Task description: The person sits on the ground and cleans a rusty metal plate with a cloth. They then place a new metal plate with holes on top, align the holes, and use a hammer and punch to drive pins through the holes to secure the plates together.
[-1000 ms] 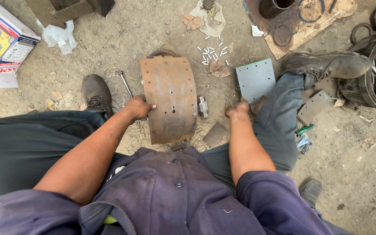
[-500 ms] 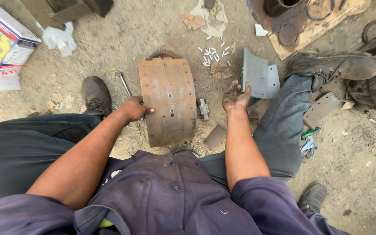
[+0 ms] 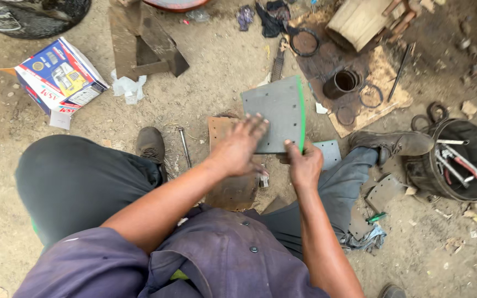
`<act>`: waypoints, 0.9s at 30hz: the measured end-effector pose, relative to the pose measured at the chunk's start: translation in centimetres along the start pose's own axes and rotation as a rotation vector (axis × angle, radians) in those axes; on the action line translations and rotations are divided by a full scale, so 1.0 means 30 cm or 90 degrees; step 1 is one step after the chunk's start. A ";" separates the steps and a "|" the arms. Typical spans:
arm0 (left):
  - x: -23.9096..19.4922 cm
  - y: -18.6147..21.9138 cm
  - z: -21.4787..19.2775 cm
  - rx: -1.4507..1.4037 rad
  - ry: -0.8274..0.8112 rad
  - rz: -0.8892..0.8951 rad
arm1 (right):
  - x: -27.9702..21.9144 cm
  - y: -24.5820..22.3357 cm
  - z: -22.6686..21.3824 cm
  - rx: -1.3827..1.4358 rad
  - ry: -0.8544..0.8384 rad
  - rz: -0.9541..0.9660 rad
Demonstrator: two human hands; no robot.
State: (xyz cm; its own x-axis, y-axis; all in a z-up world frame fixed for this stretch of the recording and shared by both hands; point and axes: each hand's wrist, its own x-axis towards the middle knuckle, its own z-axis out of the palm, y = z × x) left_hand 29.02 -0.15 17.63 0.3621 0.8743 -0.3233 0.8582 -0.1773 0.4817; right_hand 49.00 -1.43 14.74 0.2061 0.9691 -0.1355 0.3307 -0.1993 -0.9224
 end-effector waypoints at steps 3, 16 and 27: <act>0.000 -0.023 0.042 -0.426 -0.040 0.114 | -0.087 -0.159 0.016 -0.273 0.019 -0.184; 0.066 -0.219 0.210 -0.873 0.299 -0.332 | -0.210 -0.128 0.169 -0.323 -0.184 -0.463; 0.058 -0.336 0.362 -0.705 0.305 -0.376 | -0.006 0.474 0.285 -0.053 -0.132 0.048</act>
